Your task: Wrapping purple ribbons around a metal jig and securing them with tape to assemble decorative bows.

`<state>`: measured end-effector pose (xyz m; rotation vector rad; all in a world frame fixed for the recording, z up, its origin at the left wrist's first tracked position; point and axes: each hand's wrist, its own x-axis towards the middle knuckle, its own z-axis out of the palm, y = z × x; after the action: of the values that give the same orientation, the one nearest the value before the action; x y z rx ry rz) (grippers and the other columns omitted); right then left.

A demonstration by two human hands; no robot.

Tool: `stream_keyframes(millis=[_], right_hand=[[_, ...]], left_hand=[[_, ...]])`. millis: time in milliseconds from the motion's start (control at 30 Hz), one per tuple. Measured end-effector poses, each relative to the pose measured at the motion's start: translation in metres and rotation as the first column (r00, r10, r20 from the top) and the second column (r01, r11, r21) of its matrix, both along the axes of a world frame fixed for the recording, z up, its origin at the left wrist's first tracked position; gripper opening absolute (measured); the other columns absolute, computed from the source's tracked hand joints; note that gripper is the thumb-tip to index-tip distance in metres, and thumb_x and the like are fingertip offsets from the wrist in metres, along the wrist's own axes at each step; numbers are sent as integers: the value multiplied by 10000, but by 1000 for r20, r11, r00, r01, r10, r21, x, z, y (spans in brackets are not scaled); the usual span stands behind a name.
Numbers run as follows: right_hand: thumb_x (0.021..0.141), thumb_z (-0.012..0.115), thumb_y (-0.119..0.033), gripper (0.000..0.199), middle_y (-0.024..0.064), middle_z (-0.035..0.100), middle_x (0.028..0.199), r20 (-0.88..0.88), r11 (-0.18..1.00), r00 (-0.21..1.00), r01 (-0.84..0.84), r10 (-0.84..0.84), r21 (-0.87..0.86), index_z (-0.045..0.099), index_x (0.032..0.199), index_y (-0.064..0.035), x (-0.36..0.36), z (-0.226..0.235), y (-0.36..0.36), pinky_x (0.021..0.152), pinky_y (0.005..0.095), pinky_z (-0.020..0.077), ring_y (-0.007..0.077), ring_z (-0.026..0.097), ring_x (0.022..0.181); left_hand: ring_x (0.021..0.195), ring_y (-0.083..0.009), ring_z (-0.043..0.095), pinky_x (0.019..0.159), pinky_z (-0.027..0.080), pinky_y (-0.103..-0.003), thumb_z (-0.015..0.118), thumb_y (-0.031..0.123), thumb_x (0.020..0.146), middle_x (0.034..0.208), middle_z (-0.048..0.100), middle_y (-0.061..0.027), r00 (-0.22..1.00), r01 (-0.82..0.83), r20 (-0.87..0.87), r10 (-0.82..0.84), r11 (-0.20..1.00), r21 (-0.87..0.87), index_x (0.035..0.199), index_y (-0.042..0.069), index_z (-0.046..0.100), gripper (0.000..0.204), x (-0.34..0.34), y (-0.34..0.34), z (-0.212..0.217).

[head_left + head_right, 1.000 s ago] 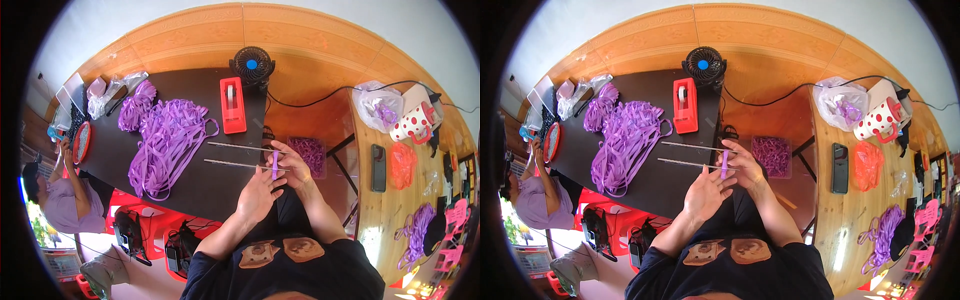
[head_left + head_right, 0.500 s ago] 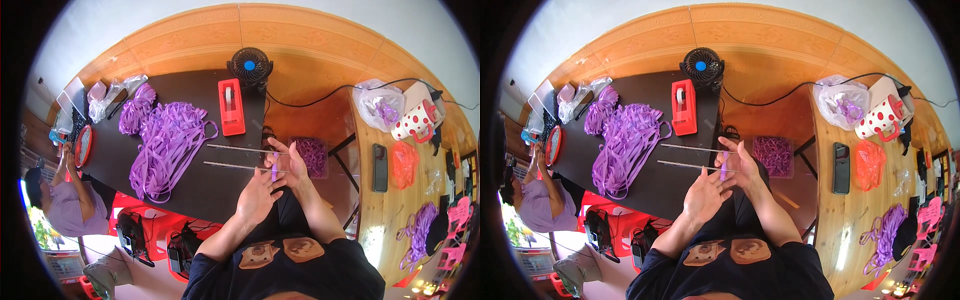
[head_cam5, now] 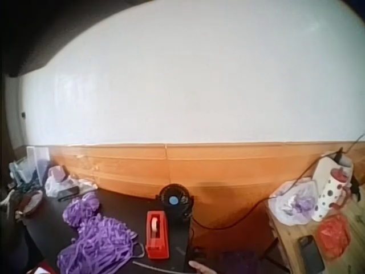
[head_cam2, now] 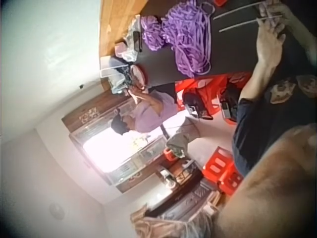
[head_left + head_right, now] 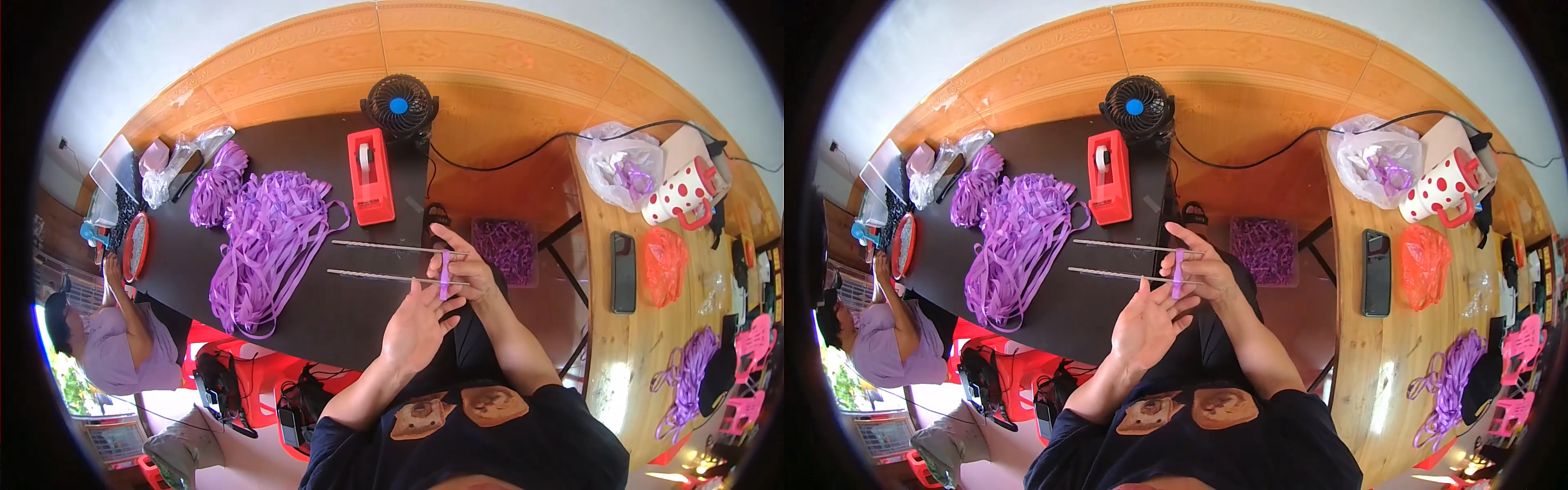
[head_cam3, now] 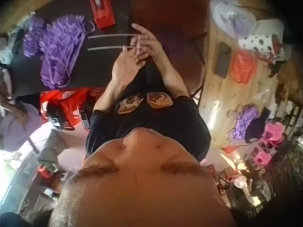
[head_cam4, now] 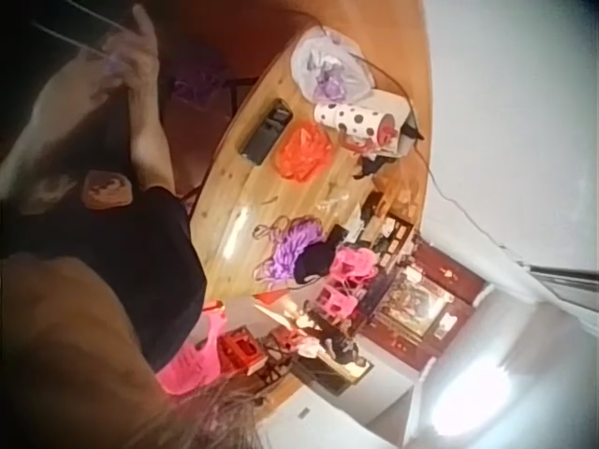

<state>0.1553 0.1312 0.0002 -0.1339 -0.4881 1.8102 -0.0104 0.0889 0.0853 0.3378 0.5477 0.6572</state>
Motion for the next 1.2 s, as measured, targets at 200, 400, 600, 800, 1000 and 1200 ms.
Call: stream_keyframes(millis=[200,400,600,800,1000,1200], right_hand=[[819,599,32,663,156,647,961,-276,996,961,10,16,94,360,1416,-132,-33,-57,10,780,357,539,274,646,888],[845,618,-73,515,122,636,921,-242,990,960,136,-143,-48,460,1334,-94,-54,-88,11,757,317,529,233,626,847],[877,584,-137,564,166,629,1005,134,942,961,265,-241,-205,364,1391,-62,-9,-31,-18,760,359,541,253,643,862],[905,570,-182,614,271,555,1200,223,977,958,201,-181,-67,281,1433,-67,-10,33,-28,905,449,496,344,574,1110],[894,530,-49,438,103,645,821,115,967,981,178,-158,-184,461,1326,-45,-2,7,-15,788,422,538,290,646,892],[843,502,-42,451,153,636,770,27,909,933,356,-359,-216,508,1293,-61,45,18,-46,846,384,498,305,631,881]], left_hand=[[1151,-231,469,912,352,-356,318,538,965,1228,527,-74,1000,2,7,-2,1000,6,1269,26,468,614,0,-1,-4],[1134,-230,479,904,357,-357,325,532,966,1226,529,-78,999,9,48,-9,1000,7,1257,28,472,601,0,-2,-9],[1133,-223,477,905,355,-354,336,511,971,1225,529,-77,998,8,64,-10,1000,25,1265,35,472,575,-1,-1,-10],[1133,-218,478,913,355,-350,365,466,972,1250,523,-76,1000,-22,13,22,998,65,1267,49,476,523,-1,-5,-11],[1083,-196,549,871,418,-303,467,269,947,1278,556,-99,984,179,-32,-177,956,233,1292,11,508,433,-14,-32,12],[934,-163,611,828,448,-280,520,184,945,994,659,-96,944,191,-326,49,725,662,995,-38,668,271,-76,-27,43]])
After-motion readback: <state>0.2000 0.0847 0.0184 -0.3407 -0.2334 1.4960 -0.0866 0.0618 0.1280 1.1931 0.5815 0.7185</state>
